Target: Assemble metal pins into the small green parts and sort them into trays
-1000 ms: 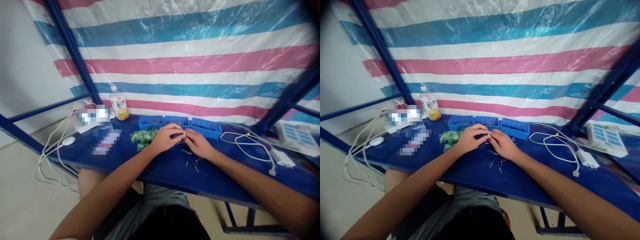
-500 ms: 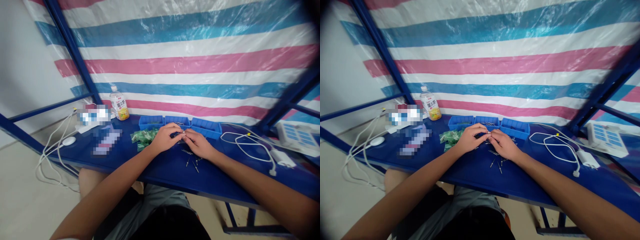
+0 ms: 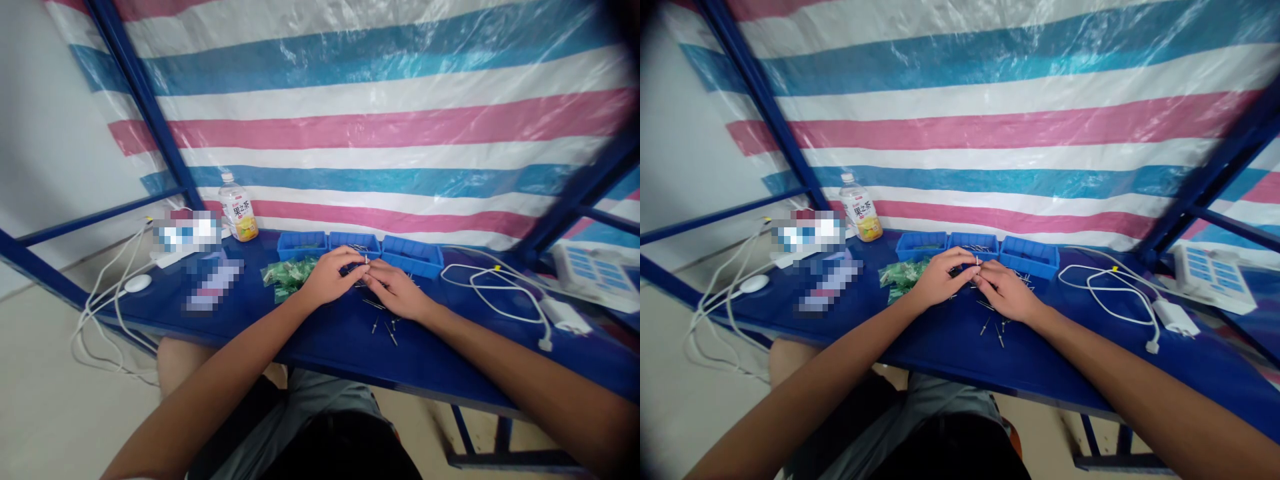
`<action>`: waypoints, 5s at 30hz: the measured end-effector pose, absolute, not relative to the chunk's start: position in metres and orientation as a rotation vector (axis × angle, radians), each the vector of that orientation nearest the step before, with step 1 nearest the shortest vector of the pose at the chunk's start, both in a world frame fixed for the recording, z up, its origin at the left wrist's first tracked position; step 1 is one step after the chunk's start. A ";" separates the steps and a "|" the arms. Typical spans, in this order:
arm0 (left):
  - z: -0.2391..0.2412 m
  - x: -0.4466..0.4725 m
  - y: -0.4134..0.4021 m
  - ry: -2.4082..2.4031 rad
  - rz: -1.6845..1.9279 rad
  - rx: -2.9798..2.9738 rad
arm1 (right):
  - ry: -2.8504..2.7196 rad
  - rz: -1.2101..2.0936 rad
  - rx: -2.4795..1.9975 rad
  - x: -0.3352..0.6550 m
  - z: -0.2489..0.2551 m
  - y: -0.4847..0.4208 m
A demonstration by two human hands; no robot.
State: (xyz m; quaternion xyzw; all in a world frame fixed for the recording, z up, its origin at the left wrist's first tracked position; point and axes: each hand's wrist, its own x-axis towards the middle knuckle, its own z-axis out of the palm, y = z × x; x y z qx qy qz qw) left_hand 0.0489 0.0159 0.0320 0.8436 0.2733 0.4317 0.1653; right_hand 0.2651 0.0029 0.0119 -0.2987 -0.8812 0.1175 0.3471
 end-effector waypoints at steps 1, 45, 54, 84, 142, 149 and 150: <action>0.032 0.049 0.016 0.770 1.230 2.401 | -2.290 0.307 -0.777 0.265 0.011 0.003; 0.033 0.048 0.018 0.787 1.161 2.337 | -2.161 0.345 -0.914 0.270 0.009 0.007; 0.026 0.043 0.023 1.011 1.041 2.539 | -1.927 0.693 -1.002 0.269 0.003 0.018; 0.009 0.042 0.033 1.051 0.747 2.697 | -2.430 0.081 -0.972 0.279 -0.001 0.021; 0.024 0.036 0.027 1.084 0.926 2.631 | -2.231 0.085 -1.030 0.270 0.005 0.013; 0.022 0.037 0.026 0.939 0.891 2.669 | -1.891 0.311 -1.032 0.272 0.004 0.015; 0.022 0.038 0.026 0.913 0.896 2.677 | -1.894 0.294 -1.027 0.272 0.005 0.014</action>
